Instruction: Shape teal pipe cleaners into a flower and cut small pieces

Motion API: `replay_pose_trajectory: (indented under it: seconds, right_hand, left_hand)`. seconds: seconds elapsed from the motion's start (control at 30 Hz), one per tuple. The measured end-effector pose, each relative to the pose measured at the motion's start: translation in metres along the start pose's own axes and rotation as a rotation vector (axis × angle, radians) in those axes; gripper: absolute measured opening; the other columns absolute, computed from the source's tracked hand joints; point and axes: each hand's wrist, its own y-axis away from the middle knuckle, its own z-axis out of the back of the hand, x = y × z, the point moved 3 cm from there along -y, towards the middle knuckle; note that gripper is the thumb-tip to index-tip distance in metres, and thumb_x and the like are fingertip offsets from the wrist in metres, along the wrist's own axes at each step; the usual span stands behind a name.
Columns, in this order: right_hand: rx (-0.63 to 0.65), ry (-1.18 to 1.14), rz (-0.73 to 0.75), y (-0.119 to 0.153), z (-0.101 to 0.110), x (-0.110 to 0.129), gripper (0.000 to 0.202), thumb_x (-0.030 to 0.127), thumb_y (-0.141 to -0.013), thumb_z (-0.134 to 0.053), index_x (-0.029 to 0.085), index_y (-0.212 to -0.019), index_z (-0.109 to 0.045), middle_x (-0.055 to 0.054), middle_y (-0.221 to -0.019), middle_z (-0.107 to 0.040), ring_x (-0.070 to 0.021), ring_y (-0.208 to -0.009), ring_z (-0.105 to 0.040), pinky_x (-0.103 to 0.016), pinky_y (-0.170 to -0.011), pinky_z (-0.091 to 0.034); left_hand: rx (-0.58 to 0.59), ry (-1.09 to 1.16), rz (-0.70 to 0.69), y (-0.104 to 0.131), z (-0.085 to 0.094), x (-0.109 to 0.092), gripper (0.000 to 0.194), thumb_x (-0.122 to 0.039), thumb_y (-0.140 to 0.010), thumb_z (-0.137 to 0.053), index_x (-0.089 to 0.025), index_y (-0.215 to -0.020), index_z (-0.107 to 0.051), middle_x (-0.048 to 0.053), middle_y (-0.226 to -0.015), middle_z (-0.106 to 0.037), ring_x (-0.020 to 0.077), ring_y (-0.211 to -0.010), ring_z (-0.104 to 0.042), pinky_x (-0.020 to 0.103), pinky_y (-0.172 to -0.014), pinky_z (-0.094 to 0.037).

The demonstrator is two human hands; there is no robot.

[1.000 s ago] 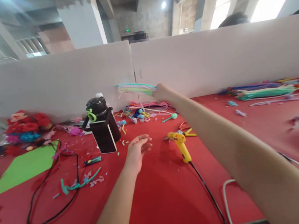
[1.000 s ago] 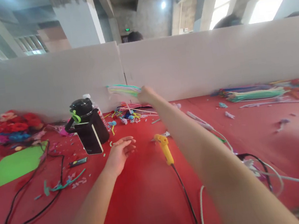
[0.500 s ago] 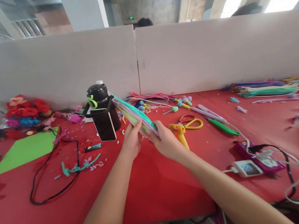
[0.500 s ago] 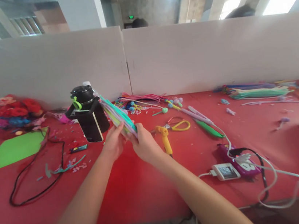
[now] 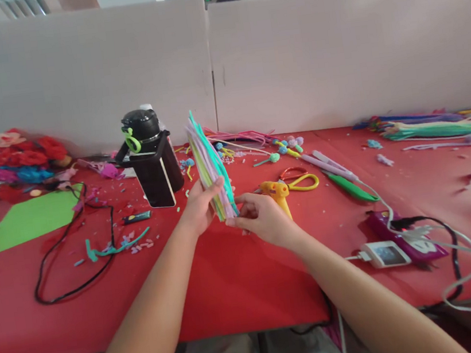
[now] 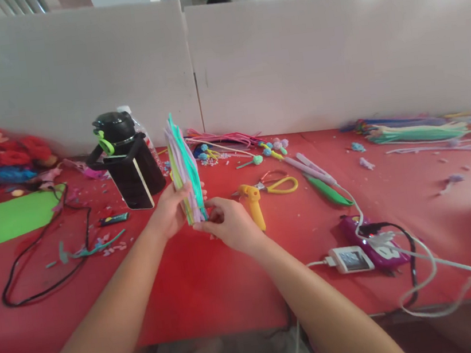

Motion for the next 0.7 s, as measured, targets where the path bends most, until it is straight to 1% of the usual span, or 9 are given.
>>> replay_pose_trajectory:
  seconds: [0.1, 0.17, 0.23, 0.3, 0.37, 0.47, 0.57, 0.63, 0.7]
  right_hand:
    - [0.032, -0.003, -0.019, 0.004, -0.002, 0.001, 0.051, 0.038, -0.076, -0.083, 0.018, -0.117, -0.06, 0.007, -0.061, -0.057, -0.0151, -0.052, -0.064, -0.028, -0.053, -0.049]
    - [0.061, -0.006, -0.039, 0.007, -0.003, 0.002, 0.053, 0.035, -0.077, -0.083, 0.018, -0.12, -0.057, 0.008, -0.062, -0.057, -0.0148, -0.052, -0.065, -0.027, -0.053, -0.051]
    - [0.091, 0.001, -0.058, 0.009, -0.002, 0.003, 0.046, 0.033, -0.078, -0.082, 0.018, -0.113, -0.057, 0.007, -0.063, -0.059, -0.014, -0.052, -0.065, -0.026, -0.052, -0.05]
    - [0.141, 0.018, -0.067, 0.011, -0.003, 0.004, 0.031, 0.033, -0.08, -0.08, 0.019, -0.096, -0.056, 0.006, -0.062, -0.061, -0.013, -0.051, -0.064, -0.025, -0.051, -0.049]
    - [0.207, 0.052, -0.067, 0.014, -0.005, 0.005, 0.027, 0.033, -0.084, -0.076, 0.021, -0.082, -0.051, 0.005, -0.062, -0.062, -0.0121, -0.05, -0.063, -0.024, -0.05, -0.049]
    - [0.321, 0.111, -0.051, 0.019, -0.005, 0.008, 0.024, 0.031, -0.089, -0.068, 0.021, -0.077, -0.049, 0.004, -0.063, -0.063, -0.0115, -0.051, -0.063, -0.022, -0.05, -0.048]
    - [0.518, 0.19, -0.004, 0.026, -0.004, 0.014, 0.02, 0.028, -0.092, -0.063, 0.02, -0.075, -0.055, 0.003, -0.064, -0.063, -0.0105, -0.053, -0.062, -0.021, -0.053, -0.048]
    - [0.73, 0.212, -0.007, 0.032, -0.005, 0.019, 0.018, 0.025, -0.09, -0.064, 0.019, -0.074, -0.06, 0.003, -0.061, -0.062, -0.0102, -0.054, -0.06, -0.021, -0.054, -0.047]
    - [0.95, 0.172, -0.066, 0.04, -0.007, 0.023, 0.016, 0.025, -0.088, -0.067, 0.017, -0.074, -0.064, 0.003, -0.058, -0.06, -0.0101, -0.054, -0.058, -0.02, -0.055, -0.047]
  left_hand:
    - [-0.046, -0.092, -0.001, 0.002, 0.001, -0.003, 0.049, -0.026, -0.062, -0.09, -0.016, -0.101, -0.062, 0.007, -0.09, -0.074, 0.0225, -0.077, -0.072, 0.029, -0.056, -0.057]
    - [-0.065, -0.133, -0.013, 0.002, 0.004, -0.006, 0.049, -0.024, -0.064, -0.088, -0.017, -0.104, -0.062, 0.008, -0.097, -0.075, 0.0229, -0.078, -0.073, 0.028, -0.054, -0.056]
    - [-0.061, -0.168, -0.047, 0.001, 0.007, -0.008, 0.047, -0.023, -0.066, -0.086, -0.018, -0.106, -0.063, 0.009, -0.104, -0.076, 0.0222, -0.079, -0.073, 0.027, -0.054, -0.056]
    - [-0.056, -0.197, -0.078, -0.001, 0.01, -0.009, 0.044, -0.024, -0.068, -0.084, -0.018, -0.107, -0.064, 0.01, -0.106, -0.076, 0.022, -0.081, -0.073, 0.027, -0.054, -0.055]
    - [-0.067, -0.218, -0.093, -0.001, 0.012, -0.009, 0.043, -0.024, -0.069, -0.083, -0.017, -0.107, -0.065, 0.01, -0.106, -0.076, 0.0221, -0.082, -0.073, 0.027, -0.056, -0.055]
    - [-0.072, -0.219, -0.118, -0.001, 0.01, -0.009, 0.041, -0.021, -0.068, -0.082, -0.017, -0.105, -0.066, 0.01, -0.106, -0.075, 0.0207, -0.082, -0.072, 0.028, -0.063, -0.057]
    - [-0.06, -0.212, -0.151, -0.001, 0.008, -0.008, 0.037, -0.019, -0.068, -0.082, -0.017, -0.102, -0.067, 0.008, -0.101, -0.075, 0.0186, -0.077, -0.071, 0.028, -0.065, -0.056]
    - [-0.057, -0.21, -0.161, -0.002, 0.009, -0.007, 0.037, -0.018, -0.068, -0.082, -0.017, -0.102, -0.067, 0.007, -0.098, -0.075, 0.018, -0.074, -0.07, 0.029, -0.065, -0.055]
    - [-0.058, -0.214, -0.163, -0.003, 0.01, -0.007, 0.038, -0.018, -0.068, -0.082, -0.017, -0.103, -0.067, 0.007, -0.097, -0.075, 0.0176, -0.073, -0.07, 0.029, -0.065, -0.054]
